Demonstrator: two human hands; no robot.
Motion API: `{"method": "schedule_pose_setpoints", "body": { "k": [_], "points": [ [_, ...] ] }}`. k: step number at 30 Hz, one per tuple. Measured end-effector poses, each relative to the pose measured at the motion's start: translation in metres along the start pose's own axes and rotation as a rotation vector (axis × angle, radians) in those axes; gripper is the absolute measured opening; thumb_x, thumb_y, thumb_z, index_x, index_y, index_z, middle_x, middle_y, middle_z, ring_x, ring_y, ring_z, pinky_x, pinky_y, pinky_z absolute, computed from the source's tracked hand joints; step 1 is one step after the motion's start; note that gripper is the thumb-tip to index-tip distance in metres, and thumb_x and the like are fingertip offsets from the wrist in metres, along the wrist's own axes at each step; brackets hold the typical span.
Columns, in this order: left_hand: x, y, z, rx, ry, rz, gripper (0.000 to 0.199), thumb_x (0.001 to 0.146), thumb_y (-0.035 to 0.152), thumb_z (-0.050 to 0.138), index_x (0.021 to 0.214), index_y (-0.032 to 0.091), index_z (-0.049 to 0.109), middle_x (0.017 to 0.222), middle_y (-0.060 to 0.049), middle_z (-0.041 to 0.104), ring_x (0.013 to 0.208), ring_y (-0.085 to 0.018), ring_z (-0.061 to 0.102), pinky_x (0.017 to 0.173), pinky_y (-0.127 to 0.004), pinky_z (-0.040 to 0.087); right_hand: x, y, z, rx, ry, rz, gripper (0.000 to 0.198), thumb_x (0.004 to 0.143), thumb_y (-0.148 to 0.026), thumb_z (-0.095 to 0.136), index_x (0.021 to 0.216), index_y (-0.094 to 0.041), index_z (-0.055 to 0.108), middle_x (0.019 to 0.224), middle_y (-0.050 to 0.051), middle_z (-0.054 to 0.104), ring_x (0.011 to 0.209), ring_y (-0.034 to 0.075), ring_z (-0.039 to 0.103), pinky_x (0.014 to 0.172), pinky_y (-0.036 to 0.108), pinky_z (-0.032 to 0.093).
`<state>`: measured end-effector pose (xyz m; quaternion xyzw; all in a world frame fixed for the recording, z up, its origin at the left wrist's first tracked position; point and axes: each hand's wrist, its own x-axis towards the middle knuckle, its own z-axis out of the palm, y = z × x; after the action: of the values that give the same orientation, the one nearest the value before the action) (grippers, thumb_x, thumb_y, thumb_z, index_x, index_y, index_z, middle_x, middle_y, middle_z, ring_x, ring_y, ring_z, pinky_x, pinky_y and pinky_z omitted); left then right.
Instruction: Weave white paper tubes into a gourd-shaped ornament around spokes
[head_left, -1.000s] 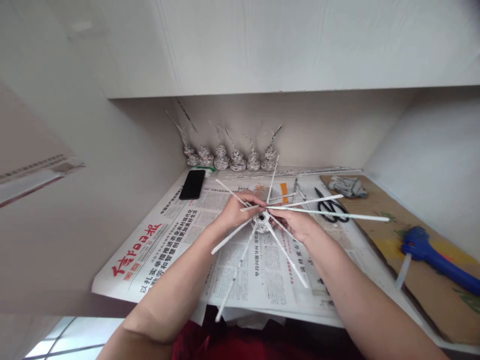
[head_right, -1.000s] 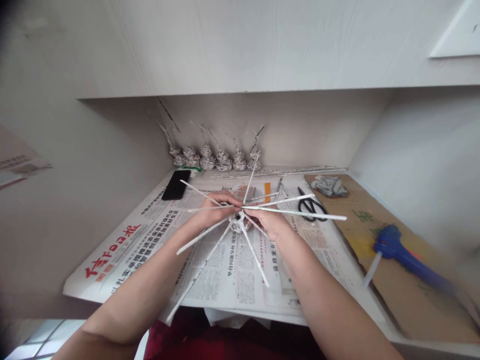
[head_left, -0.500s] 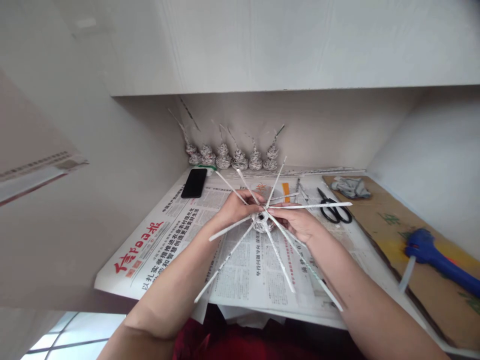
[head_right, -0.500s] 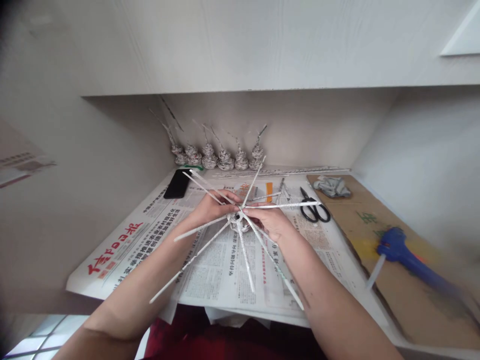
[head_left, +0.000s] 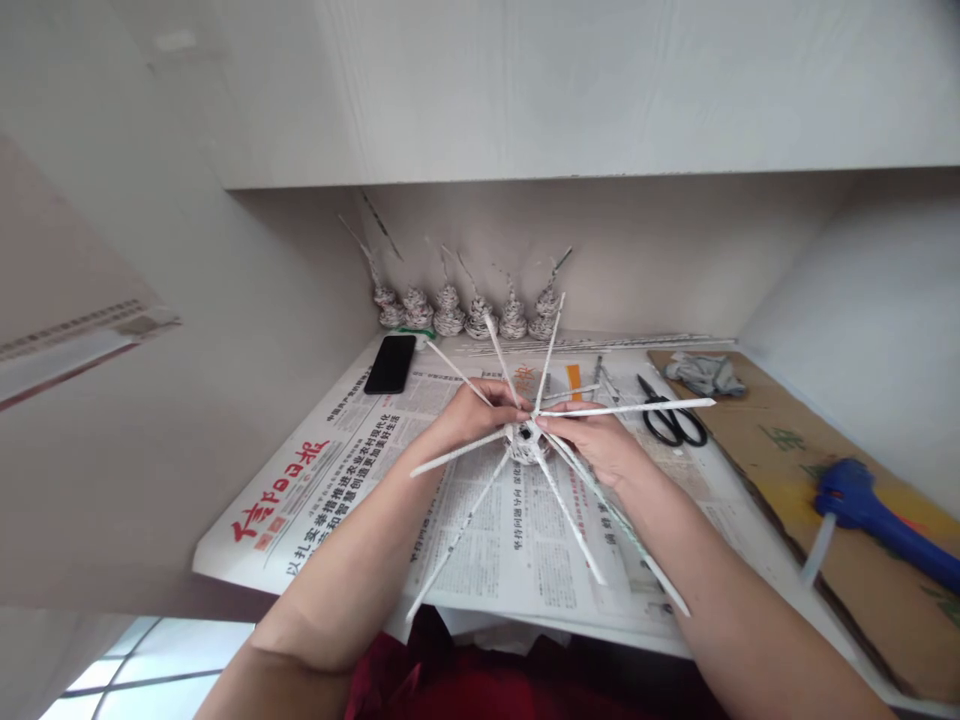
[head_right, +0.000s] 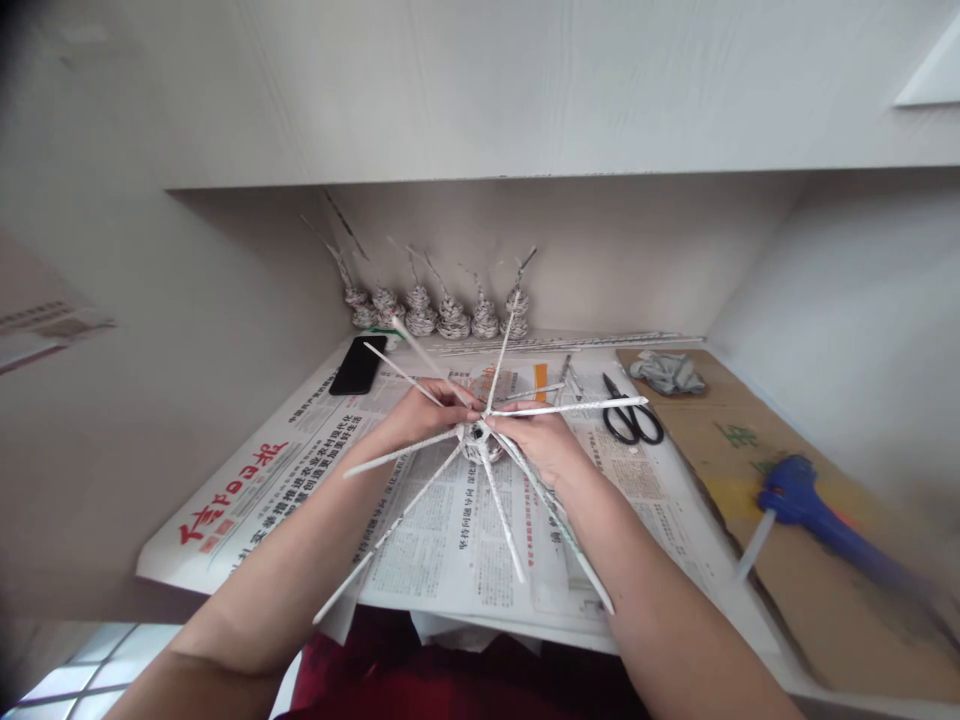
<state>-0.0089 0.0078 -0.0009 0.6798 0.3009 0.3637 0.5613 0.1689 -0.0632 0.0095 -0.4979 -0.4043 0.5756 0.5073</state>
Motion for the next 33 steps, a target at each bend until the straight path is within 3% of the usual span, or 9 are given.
{"method": "schedule_pose_setpoints", "body": {
  "k": [8, 13, 25, 33],
  "points": [
    [0.0000, -0.0018, 0.0011, -0.151, -0.076, -0.078, 0.028, 0.069, 0.033, 0.075, 0.087, 0.012, 0.067, 0.072, -0.003, 0.066, 0.059, -0.010, 0.057, 0.059, -0.023, 0.041, -0.0034, -0.0025, -0.0014, -0.216, 0.029, -0.108, 0.027, 0.060, -0.033, 0.078, 0.076, -0.016, 0.065, 0.066, 0.003, 0.070, 0.059, 0.015, 0.062, 0.058, 0.027, 0.050],
    [0.0004, -0.0011, 0.0045, -0.187, -0.056, -0.076, 0.031, 0.068, 0.035, 0.077, 0.084, 0.011, 0.065, 0.070, -0.003, 0.064, 0.060, -0.011, 0.056, 0.059, -0.023, 0.041, -0.0010, -0.0020, -0.0058, -0.429, 0.014, -0.216, 0.018, 0.070, -0.033, 0.070, 0.079, -0.018, 0.067, 0.072, 0.003, 0.070, 0.064, 0.016, 0.063, 0.060, 0.027, 0.049],
    [-0.0022, 0.0011, 0.0066, -0.083, -0.017, -0.080, 0.028, 0.068, 0.034, 0.077, 0.082, 0.013, 0.065, 0.071, -0.003, 0.066, 0.060, -0.011, 0.058, 0.058, -0.023, 0.042, -0.0007, -0.0005, -0.0072, -0.715, 0.018, -0.349, 0.015, 0.079, -0.032, 0.059, 0.081, -0.020, 0.067, 0.075, 0.003, 0.069, 0.066, 0.017, 0.061, 0.062, 0.028, 0.045],
    [-0.0027, 0.0019, 0.0036, -0.015, -0.073, -0.115, 0.030, 0.064, 0.030, 0.079, 0.085, 0.011, 0.073, 0.078, -0.007, 0.071, 0.064, -0.013, 0.061, 0.065, -0.025, 0.046, -0.0007, 0.0024, -0.0095, -0.906, 0.076, -0.411, 0.013, 0.082, -0.032, 0.056, 0.080, -0.022, 0.064, 0.070, 0.000, 0.066, 0.063, 0.016, 0.057, 0.059, 0.027, 0.039]
  ]
}}
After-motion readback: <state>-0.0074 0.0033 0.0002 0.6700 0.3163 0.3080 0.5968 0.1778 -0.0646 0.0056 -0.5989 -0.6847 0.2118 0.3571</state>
